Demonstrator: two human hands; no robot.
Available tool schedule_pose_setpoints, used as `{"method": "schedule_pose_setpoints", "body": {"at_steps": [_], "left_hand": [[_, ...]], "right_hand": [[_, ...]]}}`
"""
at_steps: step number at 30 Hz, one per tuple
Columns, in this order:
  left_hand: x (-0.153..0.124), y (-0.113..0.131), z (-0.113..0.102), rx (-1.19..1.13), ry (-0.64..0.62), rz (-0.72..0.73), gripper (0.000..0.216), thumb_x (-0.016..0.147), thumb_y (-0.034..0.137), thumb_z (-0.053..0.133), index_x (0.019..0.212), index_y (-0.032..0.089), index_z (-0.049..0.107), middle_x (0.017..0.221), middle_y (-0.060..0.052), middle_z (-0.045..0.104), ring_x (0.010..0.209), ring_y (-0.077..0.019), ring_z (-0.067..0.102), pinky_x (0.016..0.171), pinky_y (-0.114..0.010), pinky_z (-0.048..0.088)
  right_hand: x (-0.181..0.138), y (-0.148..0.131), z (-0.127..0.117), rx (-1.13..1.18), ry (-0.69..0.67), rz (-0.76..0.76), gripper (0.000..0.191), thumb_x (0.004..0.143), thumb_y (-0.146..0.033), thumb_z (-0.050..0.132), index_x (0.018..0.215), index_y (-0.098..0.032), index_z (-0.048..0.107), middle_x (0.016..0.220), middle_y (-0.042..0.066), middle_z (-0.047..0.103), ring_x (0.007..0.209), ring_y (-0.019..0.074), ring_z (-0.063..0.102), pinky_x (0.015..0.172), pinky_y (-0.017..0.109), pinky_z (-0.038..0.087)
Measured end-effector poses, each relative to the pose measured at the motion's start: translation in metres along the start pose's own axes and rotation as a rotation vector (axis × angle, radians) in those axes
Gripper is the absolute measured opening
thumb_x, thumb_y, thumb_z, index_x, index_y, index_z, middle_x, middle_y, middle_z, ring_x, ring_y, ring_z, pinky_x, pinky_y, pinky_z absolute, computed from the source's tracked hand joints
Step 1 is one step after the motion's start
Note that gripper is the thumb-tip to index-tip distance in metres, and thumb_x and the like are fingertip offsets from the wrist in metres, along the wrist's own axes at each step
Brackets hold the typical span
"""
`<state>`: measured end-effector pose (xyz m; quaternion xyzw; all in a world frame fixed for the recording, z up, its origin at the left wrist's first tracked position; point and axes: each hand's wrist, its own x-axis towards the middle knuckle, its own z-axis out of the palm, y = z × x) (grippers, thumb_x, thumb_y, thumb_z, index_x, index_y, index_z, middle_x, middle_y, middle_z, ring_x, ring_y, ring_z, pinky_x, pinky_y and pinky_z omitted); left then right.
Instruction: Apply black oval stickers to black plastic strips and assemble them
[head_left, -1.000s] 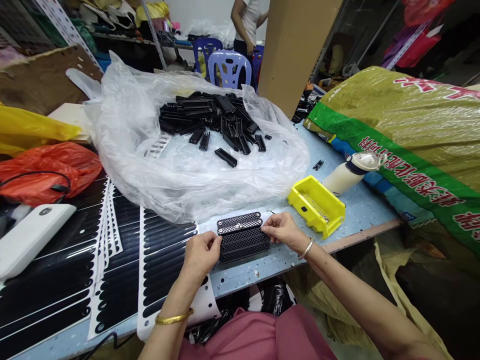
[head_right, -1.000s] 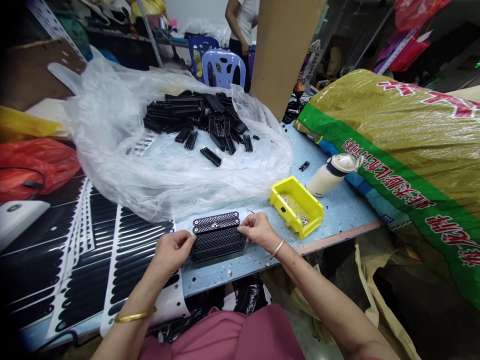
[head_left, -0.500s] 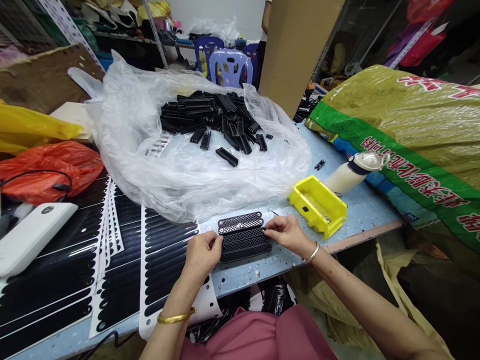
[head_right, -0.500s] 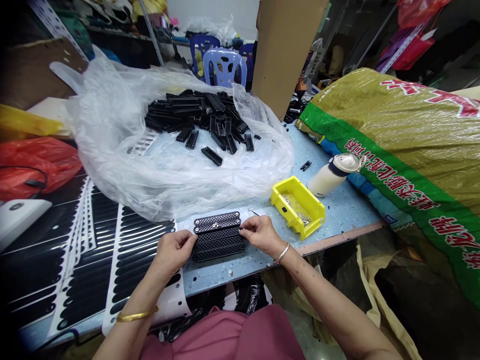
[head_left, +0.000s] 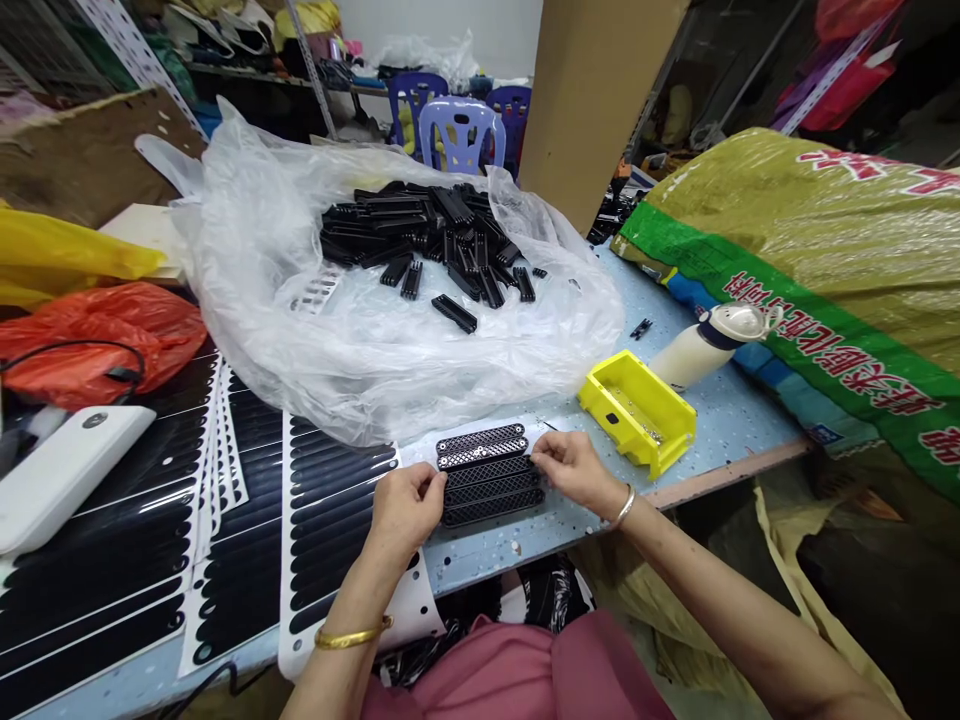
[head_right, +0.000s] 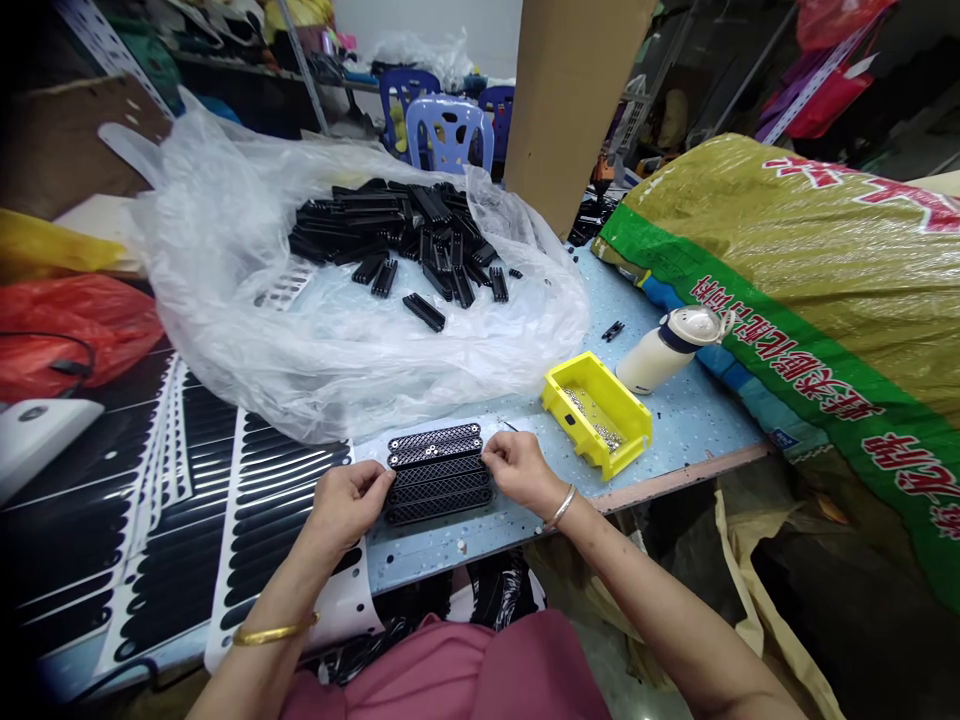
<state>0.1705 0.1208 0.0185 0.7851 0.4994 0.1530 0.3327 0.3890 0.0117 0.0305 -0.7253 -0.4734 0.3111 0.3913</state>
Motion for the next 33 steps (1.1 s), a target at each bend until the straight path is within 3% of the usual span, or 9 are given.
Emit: {"method": "schedule_pose_setpoints", "body": {"at_steps": [3, 11, 21, 26, 30, 33], "left_hand": [[0.000, 0.001, 0.000, -0.007, 0.000, 0.007, 0.033, 0.073, 0.039, 0.045, 0.045, 0.021, 0.045, 0.042, 0.002, 0.045, 0.047, -0.0134, 0.041, 0.052, -0.026, 0.026], [0.000, 0.001, 0.001, -0.014, 0.010, 0.005, 0.031, 0.073, 0.037, 0.047, 0.046, 0.021, 0.046, 0.043, 0.002, 0.044, 0.047, -0.0137, 0.042, 0.052, -0.027, 0.026], [0.001, 0.000, 0.001, -0.016, -0.019, -0.007, 0.033, 0.073, 0.041, 0.044, 0.046, 0.021, 0.044, 0.043, 0.002, 0.041, 0.047, -0.0134, 0.038, 0.052, -0.027, 0.026], [0.001, 0.000, 0.002, -0.025, -0.019, -0.016, 0.032, 0.073, 0.040, 0.046, 0.047, 0.021, 0.045, 0.042, 0.002, 0.042, 0.046, -0.0135, 0.039, 0.051, -0.027, 0.026], [-0.001, -0.001, -0.003, -0.041, -0.045, -0.045, 0.032, 0.075, 0.040, 0.049, 0.049, 0.021, 0.051, 0.042, 0.002, 0.047, 0.046, -0.0146, 0.045, 0.050, -0.026, 0.028], [-0.002, 0.003, -0.008, 0.034, 0.067, -0.007, 0.030, 0.077, 0.039, 0.054, 0.054, 0.020, 0.058, 0.045, 0.001, 0.054, 0.048, -0.0144, 0.048, 0.052, -0.026, 0.031]], "right_hand": [[0.003, 0.005, -0.003, 0.102, -0.042, 0.093, 0.015, 0.075, -0.025, 0.056, 0.062, -0.016, 0.058, 0.050, -0.002, 0.054, 0.040, 0.0096, 0.046, 0.039, 0.022, 0.037], [0.009, 0.008, 0.000, 0.203, 0.016, 0.196, 0.012, 0.063, -0.023, 0.066, 0.055, -0.016, 0.061, 0.046, -0.003, 0.054, 0.039, 0.0068, 0.040, 0.036, 0.019, 0.030], [0.012, 0.006, -0.001, 0.310, -0.069, 0.319, 0.021, 0.058, -0.030, 0.074, 0.062, -0.015, 0.060, 0.042, -0.003, 0.056, 0.035, 0.0093, 0.052, 0.031, 0.017, 0.038], [0.013, 0.005, 0.002, 0.313, -0.084, 0.324, 0.018, 0.058, -0.025, 0.072, 0.059, -0.017, 0.057, 0.039, -0.005, 0.053, 0.033, 0.0084, 0.050, 0.030, 0.015, 0.036], [0.012, 0.002, -0.006, 0.330, -0.105, 0.312, 0.021, 0.065, -0.034, 0.069, 0.062, -0.016, 0.060, 0.047, -0.001, 0.060, 0.037, 0.0093, 0.055, 0.032, 0.016, 0.039], [0.011, 0.003, -0.011, 0.299, -0.060, 0.249, 0.023, 0.067, -0.037, 0.068, 0.063, -0.014, 0.063, 0.050, 0.000, 0.061, 0.038, 0.0080, 0.052, 0.036, 0.017, 0.040]]}}
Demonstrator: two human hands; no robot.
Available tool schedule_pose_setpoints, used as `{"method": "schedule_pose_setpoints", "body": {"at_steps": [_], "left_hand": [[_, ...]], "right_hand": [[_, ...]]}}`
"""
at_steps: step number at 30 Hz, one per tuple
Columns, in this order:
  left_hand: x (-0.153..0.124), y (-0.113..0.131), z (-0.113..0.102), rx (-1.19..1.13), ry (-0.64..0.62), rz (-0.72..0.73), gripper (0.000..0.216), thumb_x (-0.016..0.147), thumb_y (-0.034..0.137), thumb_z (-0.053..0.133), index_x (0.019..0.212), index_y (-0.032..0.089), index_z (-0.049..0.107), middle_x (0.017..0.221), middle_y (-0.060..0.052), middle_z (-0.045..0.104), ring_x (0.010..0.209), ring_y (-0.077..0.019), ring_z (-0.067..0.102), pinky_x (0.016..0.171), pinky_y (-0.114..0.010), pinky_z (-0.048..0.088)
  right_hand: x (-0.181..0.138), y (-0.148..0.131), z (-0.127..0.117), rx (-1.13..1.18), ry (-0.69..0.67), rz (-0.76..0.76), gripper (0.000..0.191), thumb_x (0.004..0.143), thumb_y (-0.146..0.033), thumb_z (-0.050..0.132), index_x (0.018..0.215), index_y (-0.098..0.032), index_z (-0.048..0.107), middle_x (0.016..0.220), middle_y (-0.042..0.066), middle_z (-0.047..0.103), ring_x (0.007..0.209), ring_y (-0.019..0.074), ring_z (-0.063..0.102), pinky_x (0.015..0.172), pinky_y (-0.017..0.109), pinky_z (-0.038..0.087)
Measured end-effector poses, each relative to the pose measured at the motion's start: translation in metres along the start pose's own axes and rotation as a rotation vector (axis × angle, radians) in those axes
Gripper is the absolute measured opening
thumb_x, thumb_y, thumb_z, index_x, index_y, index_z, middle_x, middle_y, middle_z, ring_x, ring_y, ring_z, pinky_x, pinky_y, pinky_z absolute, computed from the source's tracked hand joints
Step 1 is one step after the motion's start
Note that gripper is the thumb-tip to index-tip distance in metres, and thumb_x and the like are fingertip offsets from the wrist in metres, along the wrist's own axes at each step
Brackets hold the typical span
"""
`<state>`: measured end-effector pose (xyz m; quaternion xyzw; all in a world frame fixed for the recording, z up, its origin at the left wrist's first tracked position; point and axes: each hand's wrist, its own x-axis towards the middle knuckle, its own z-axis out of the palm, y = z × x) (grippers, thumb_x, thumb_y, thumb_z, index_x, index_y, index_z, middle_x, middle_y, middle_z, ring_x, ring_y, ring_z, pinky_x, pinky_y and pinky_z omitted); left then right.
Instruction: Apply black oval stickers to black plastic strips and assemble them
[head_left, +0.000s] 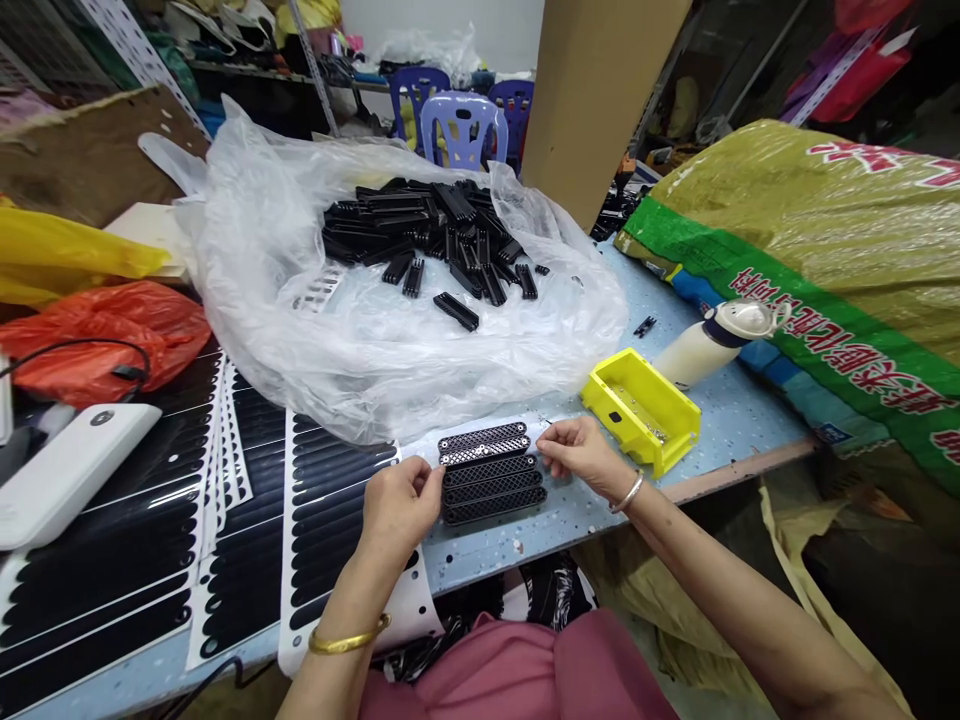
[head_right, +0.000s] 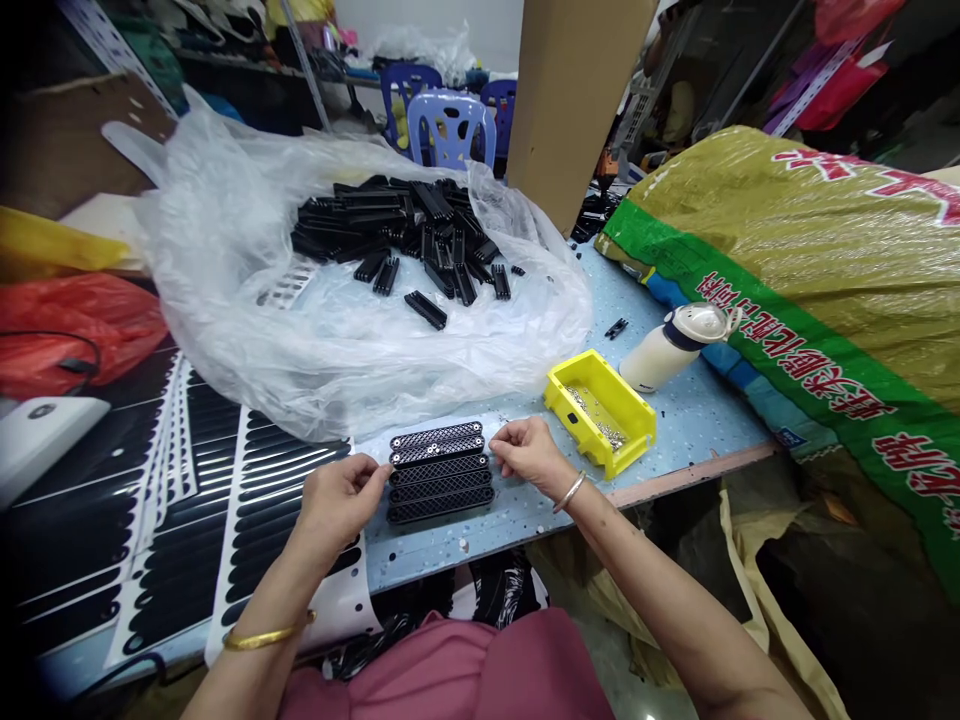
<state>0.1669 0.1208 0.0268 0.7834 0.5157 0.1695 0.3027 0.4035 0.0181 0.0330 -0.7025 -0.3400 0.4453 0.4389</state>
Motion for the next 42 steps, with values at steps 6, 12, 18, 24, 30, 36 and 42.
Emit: {"method": "schedule_pose_setpoints", "body": {"at_steps": [6, 12, 18, 24, 30, 36, 42], "left_hand": [[0.007, 0.027, 0.003, 0.141, -0.020, 0.268, 0.018, 0.082, 0.023, 0.057, 0.084, 0.023, 0.075, 0.079, -0.004, 0.076, 0.073, -0.0196, 0.066, 0.069, -0.027, 0.044], [0.016, 0.045, 0.015, 0.315, -0.129, 0.249, 0.021, 0.086, 0.028, 0.057, 0.088, 0.024, 0.078, 0.085, -0.009, 0.077, 0.081, -0.0255, 0.068, 0.069, -0.031, 0.042], [0.011, 0.037, 0.009, 0.242, -0.088, 0.236, 0.021, 0.085, 0.026, 0.057, 0.088, 0.026, 0.077, 0.082, -0.005, 0.077, 0.076, -0.0213, 0.068, 0.068, -0.028, 0.041], [-0.007, 0.007, -0.013, -0.023, 0.002, 0.146, 0.020, 0.078, 0.028, 0.059, 0.080, 0.022, 0.078, 0.051, 0.002, 0.063, 0.049, -0.0138, 0.054, 0.056, -0.025, 0.037], [-0.016, -0.001, -0.016, -0.213, -0.021, 0.064, 0.024, 0.074, 0.033, 0.058, 0.074, 0.019, 0.077, 0.046, 0.004, 0.054, 0.045, -0.0116, 0.046, 0.051, -0.024, 0.034], [-0.014, 0.000, -0.009, -0.203, -0.038, 0.086, 0.022, 0.075, 0.029, 0.058, 0.076, 0.019, 0.078, 0.048, 0.003, 0.057, 0.048, -0.0116, 0.048, 0.054, -0.024, 0.036], [-0.013, -0.001, -0.005, -0.195, -0.043, 0.099, 0.021, 0.073, 0.026, 0.060, 0.080, 0.018, 0.078, 0.048, 0.003, 0.057, 0.047, -0.0108, 0.048, 0.055, -0.024, 0.037]], "right_hand": [[-0.002, 0.009, 0.006, -0.148, 0.053, -0.099, 0.018, 0.067, -0.031, 0.068, 0.061, -0.015, 0.065, 0.048, 0.000, 0.057, 0.042, 0.0100, 0.049, 0.039, 0.021, 0.038], [-0.004, 0.015, 0.009, -0.239, 0.065, -0.148, 0.017, 0.071, -0.028, 0.065, 0.060, -0.016, 0.065, 0.049, 0.000, 0.057, 0.044, 0.0108, 0.047, 0.041, 0.022, 0.036], [-0.004, 0.010, 0.011, -0.398, 0.162, -0.277, 0.006, 0.072, -0.020, 0.067, 0.074, -0.017, 0.073, 0.056, 0.000, 0.059, 0.053, 0.0128, 0.050, 0.053, 0.025, 0.038], [0.004, -0.018, 0.034, -0.876, 0.029, -0.642, 0.012, 0.085, -0.017, 0.061, 0.084, -0.016, 0.074, 0.077, 0.007, 0.064, 0.073, 0.0168, 0.058, 0.068, 0.026, 0.042], [0.014, -0.038, 0.052, -1.130, -0.162, -0.626, 0.018, 0.090, -0.022, 0.060, 0.080, -0.012, 0.071, 0.081, 0.009, 0.064, 0.075, 0.0176, 0.057, 0.066, 0.026, 0.038], [0.020, -0.040, 0.054, -1.177, -0.231, -0.629, 0.022, 0.088, -0.010, 0.054, 0.073, -0.011, 0.070, 0.077, 0.010, 0.063, 0.069, 0.0160, 0.055, 0.062, 0.026, 0.036], [0.019, -0.035, 0.055, -1.182, -0.219, -0.648, 0.019, 0.084, -0.006, 0.053, 0.074, -0.010, 0.068, 0.078, 0.010, 0.061, 0.069, 0.0166, 0.051, 0.062, 0.027, 0.033]]}}
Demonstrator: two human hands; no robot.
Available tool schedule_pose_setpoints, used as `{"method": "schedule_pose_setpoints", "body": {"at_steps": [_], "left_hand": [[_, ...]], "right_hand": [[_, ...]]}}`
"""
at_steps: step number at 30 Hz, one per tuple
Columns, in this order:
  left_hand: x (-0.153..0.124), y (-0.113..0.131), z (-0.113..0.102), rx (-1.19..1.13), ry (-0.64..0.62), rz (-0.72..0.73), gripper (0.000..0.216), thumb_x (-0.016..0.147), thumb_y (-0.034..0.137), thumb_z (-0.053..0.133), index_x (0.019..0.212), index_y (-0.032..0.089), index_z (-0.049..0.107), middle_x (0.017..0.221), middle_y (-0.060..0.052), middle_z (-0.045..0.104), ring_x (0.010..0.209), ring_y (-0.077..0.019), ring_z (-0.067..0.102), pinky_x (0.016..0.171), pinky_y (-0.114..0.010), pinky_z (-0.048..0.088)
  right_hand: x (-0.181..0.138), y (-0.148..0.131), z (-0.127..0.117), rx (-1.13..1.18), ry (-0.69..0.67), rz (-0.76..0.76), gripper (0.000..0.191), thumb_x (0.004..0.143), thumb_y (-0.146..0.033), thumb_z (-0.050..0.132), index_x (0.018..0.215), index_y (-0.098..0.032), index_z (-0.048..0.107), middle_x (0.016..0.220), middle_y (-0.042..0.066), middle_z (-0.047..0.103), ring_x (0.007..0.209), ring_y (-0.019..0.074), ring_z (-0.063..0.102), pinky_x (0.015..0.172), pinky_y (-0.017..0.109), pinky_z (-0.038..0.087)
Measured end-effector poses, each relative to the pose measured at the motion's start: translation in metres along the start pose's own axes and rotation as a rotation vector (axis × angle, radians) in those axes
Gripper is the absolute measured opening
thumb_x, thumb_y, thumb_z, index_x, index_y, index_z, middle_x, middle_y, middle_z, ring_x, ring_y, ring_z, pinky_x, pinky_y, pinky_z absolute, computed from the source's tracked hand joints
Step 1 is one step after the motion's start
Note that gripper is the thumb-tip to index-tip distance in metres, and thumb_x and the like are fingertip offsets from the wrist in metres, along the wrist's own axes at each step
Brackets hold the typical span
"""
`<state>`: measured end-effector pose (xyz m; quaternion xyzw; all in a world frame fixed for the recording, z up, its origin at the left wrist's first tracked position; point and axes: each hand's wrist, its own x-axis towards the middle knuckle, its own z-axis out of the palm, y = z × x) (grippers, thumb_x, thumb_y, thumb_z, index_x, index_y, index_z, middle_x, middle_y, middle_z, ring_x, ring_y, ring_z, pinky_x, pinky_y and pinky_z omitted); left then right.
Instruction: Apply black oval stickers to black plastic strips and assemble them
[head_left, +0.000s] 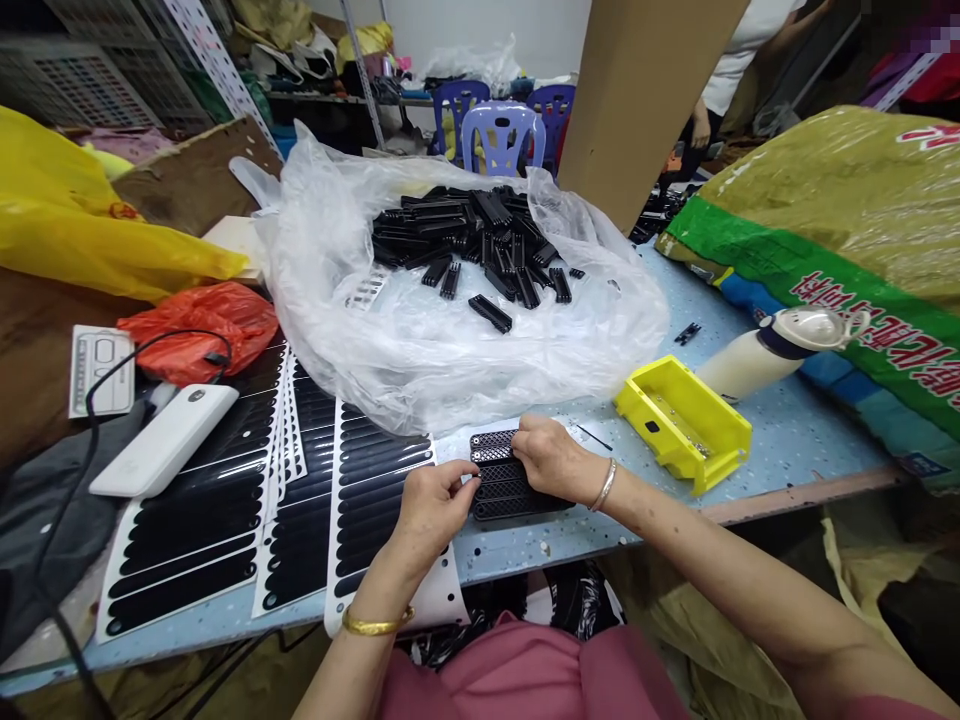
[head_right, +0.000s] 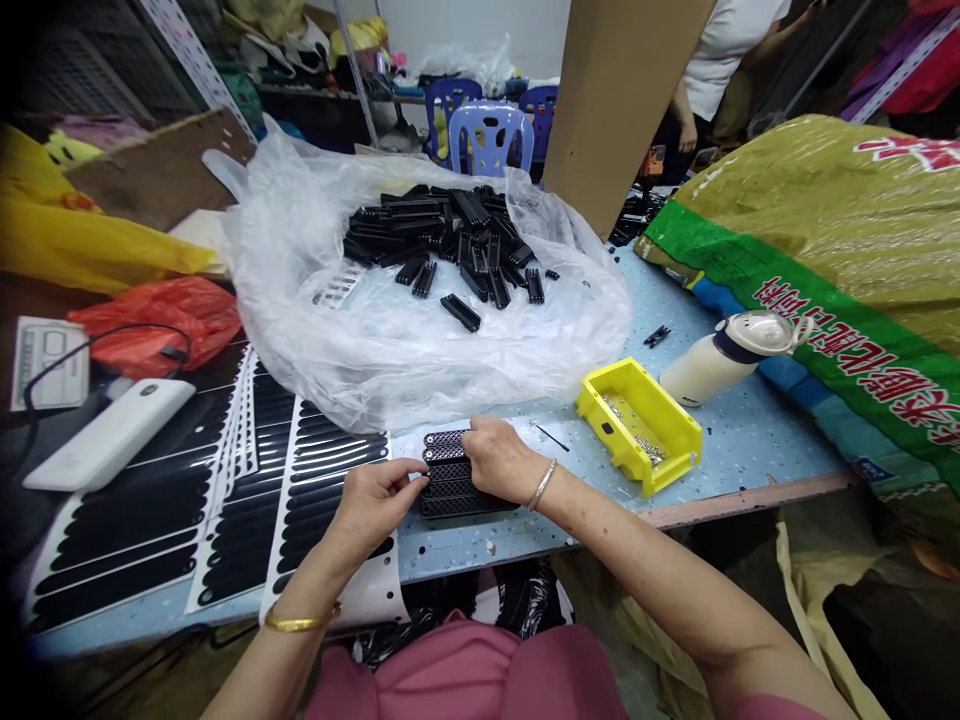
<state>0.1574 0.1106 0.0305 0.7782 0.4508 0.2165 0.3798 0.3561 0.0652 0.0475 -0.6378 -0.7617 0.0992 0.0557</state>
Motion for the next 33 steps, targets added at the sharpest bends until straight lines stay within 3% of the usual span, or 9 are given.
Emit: {"method": "schedule_pose_setpoints", "body": {"at_steps": [3, 8, 13, 20, 28, 33], "left_hand": [[-0.001, -0.003, -0.001, -0.085, 0.014, -0.022, 0.022, 0.071, 0.027, 0.060, 0.081, 0.017, 0.077, 0.050, 0.003, 0.057, 0.047, -0.0111, 0.048, 0.053, -0.023, 0.037], [0.001, -0.005, -0.002, -0.183, 0.072, -0.117, 0.020, 0.069, 0.032, 0.060, 0.063, 0.016, 0.070, 0.048, 0.002, 0.051, 0.045, -0.0109, 0.043, 0.046, -0.023, 0.031], [0.002, -0.003, 0.000, -0.204, -0.014, -0.058, 0.023, 0.070, 0.030, 0.062, 0.079, 0.016, 0.077, 0.050, 0.002, 0.055, 0.049, -0.0120, 0.046, 0.051, -0.024, 0.036], [0.010, -0.003, 0.004, -0.166, -0.063, -0.017, 0.020, 0.072, 0.027, 0.057, 0.069, 0.016, 0.074, 0.049, 0.003, 0.055, 0.048, -0.0109, 0.045, 0.053, -0.024, 0.035], [0.016, 0.007, 0.008, -0.308, 0.018, -0.263, 0.011, 0.055, 0.023, 0.063, 0.053, 0.016, 0.071, 0.046, 0.000, 0.059, 0.047, -0.0120, 0.048, 0.049, -0.024, 0.034], [0.019, 0.010, 0.012, -0.411, 0.025, -0.336, 0.011, 0.052, 0.027, 0.064, 0.051, 0.016, 0.064, 0.040, 0.003, 0.051, 0.038, -0.0085, 0.039, 0.039, -0.021, 0.028]], "right_hand": [[0.000, 0.000, 0.002, -0.001, 0.019, -0.003, 0.018, 0.083, -0.004, 0.053, 0.074, -0.010, 0.067, 0.078, 0.010, 0.060, 0.069, 0.0166, 0.049, 0.062, 0.027, 0.032], [0.001, 0.000, 0.004, -0.002, 0.029, -0.013, 0.017, 0.081, -0.004, 0.053, 0.072, -0.011, 0.066, 0.076, 0.009, 0.059, 0.068, 0.0164, 0.048, 0.061, 0.027, 0.032], [0.000, 0.001, 0.007, 0.000, 0.060, -0.030, 0.016, 0.082, -0.004, 0.053, 0.074, -0.011, 0.065, 0.077, 0.009, 0.058, 0.068, 0.0161, 0.048, 0.061, 0.027, 0.031], [-0.001, 0.004, 0.008, 0.009, 0.067, -0.037, 0.016, 0.082, -0.004, 0.052, 0.073, -0.011, 0.064, 0.076, 0.008, 0.058, 0.068, 0.0161, 0.047, 0.060, 0.026, 0.031], [0.000, 0.002, 0.006, 0.001, 0.051, -0.026, 0.016, 0.082, -0.005, 0.053, 0.073, -0.011, 0.065, 0.076, 0.009, 0.058, 0.068, 0.0163, 0.048, 0.061, 0.026, 0.032], [0.000, 0.004, 0.007, 0.018, 0.056, -0.028, 0.017, 0.084, -0.007, 0.053, 0.072, -0.011, 0.065, 0.077, 0.009, 0.059, 0.068, 0.0160, 0.048, 0.061, 0.026, 0.032]]}}
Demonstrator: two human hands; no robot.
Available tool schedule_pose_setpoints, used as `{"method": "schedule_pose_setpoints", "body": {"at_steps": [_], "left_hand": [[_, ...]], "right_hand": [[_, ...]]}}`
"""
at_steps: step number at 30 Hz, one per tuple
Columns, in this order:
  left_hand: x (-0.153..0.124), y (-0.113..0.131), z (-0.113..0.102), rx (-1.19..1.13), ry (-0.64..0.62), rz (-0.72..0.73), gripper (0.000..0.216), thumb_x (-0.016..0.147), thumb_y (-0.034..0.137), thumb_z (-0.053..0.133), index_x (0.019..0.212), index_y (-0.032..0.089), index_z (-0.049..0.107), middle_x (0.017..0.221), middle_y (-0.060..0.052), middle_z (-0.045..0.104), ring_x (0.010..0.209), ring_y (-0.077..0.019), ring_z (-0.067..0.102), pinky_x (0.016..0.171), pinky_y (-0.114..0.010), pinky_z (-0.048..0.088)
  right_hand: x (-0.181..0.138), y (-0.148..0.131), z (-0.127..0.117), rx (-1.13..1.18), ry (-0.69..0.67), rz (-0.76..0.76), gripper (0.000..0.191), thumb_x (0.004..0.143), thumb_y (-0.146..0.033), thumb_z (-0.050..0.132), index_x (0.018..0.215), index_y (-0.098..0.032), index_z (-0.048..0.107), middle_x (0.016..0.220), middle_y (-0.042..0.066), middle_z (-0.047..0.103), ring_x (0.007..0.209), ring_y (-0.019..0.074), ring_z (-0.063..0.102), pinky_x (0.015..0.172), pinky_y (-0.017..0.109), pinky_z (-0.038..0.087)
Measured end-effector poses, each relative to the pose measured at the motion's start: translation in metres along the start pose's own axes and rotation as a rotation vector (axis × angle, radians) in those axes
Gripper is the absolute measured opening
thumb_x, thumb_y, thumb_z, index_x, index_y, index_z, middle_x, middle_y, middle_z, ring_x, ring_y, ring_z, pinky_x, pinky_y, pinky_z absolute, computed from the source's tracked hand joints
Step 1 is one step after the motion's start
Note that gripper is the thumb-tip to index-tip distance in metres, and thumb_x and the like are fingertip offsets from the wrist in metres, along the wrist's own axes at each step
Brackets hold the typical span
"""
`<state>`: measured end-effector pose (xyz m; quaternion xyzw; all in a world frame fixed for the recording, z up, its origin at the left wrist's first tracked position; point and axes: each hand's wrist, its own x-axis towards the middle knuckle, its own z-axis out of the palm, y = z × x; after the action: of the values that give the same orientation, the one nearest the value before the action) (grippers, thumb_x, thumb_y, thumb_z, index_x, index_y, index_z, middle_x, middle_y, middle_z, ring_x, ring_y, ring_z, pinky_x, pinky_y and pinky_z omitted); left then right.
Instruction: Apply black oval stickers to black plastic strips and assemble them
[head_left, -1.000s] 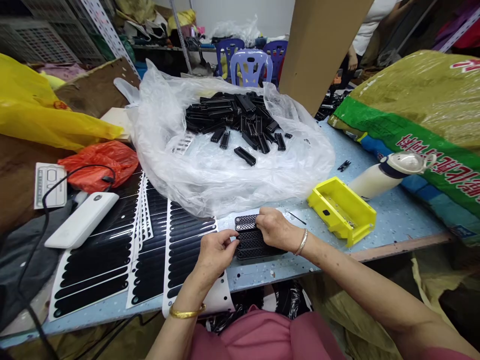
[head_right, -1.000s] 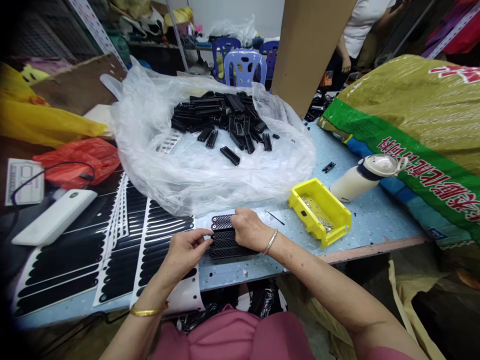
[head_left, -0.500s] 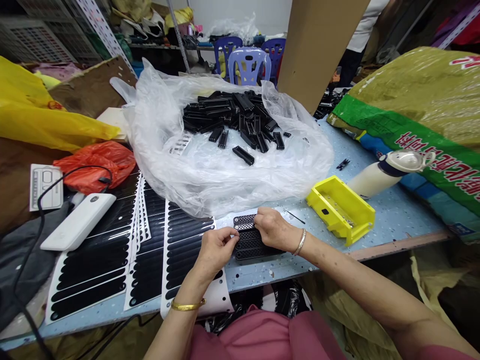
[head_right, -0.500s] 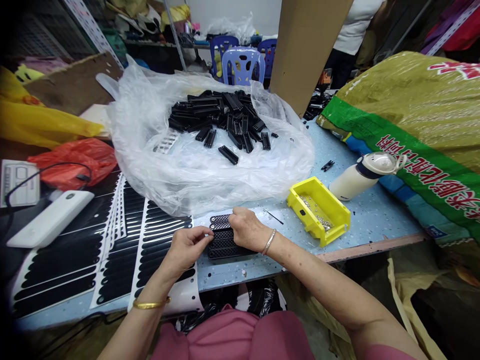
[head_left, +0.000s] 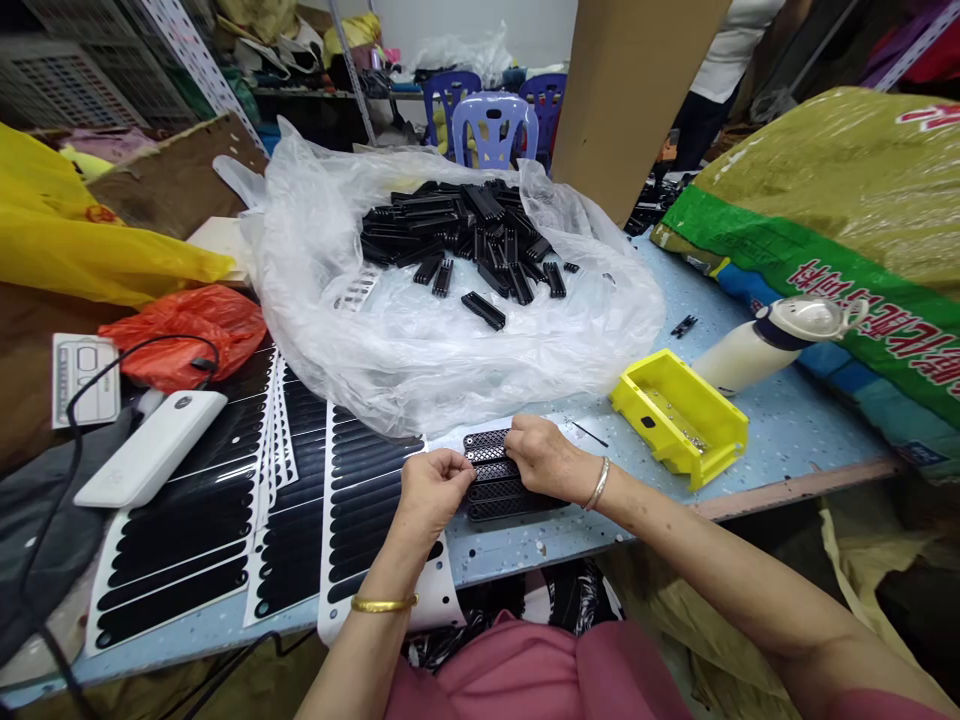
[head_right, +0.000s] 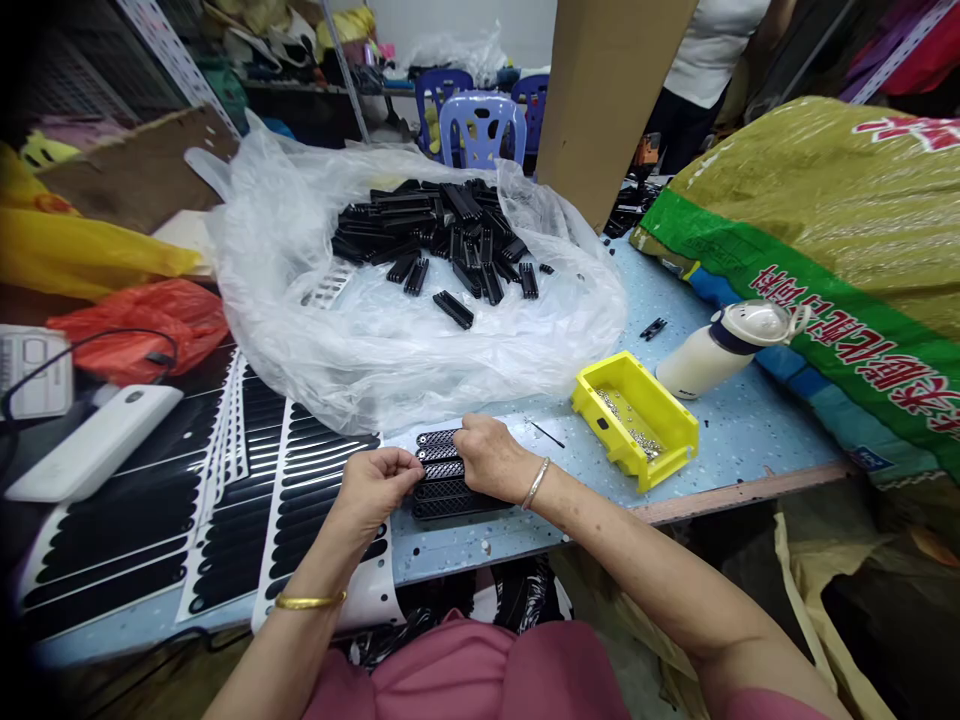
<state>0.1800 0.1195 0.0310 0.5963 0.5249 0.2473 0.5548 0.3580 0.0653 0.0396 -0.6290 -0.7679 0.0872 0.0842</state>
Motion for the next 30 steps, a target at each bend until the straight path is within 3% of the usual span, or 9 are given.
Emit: {"method": "schedule_pose_setpoints", "body": {"at_steps": [16, 30], "left_hand": [[-0.002, -0.001, 0.003, -0.084, -0.008, -0.077, 0.012, 0.051, 0.027, 0.064, 0.050, 0.016, 0.059, 0.036, 0.005, 0.049, 0.033, -0.0054, 0.038, 0.034, -0.017, 0.023], [0.000, 0.004, -0.010, -0.245, -0.178, -0.237, 0.028, 0.052, 0.031, 0.079, 0.057, 0.014, 0.056, 0.040, 0.002, 0.058, 0.028, -0.0046, 0.042, 0.029, -0.014, 0.020]], "right_hand": [[-0.001, 0.002, 0.004, 0.043, 0.066, -0.021, 0.017, 0.082, -0.005, 0.053, 0.071, -0.012, 0.064, 0.075, 0.008, 0.057, 0.068, 0.0164, 0.047, 0.061, 0.027, 0.031], [0.001, 0.004, -0.001, 0.046, 0.032, -0.054, 0.017, 0.081, -0.005, 0.053, 0.072, -0.012, 0.065, 0.075, 0.007, 0.057, 0.067, 0.0158, 0.046, 0.061, 0.027, 0.032]]}}
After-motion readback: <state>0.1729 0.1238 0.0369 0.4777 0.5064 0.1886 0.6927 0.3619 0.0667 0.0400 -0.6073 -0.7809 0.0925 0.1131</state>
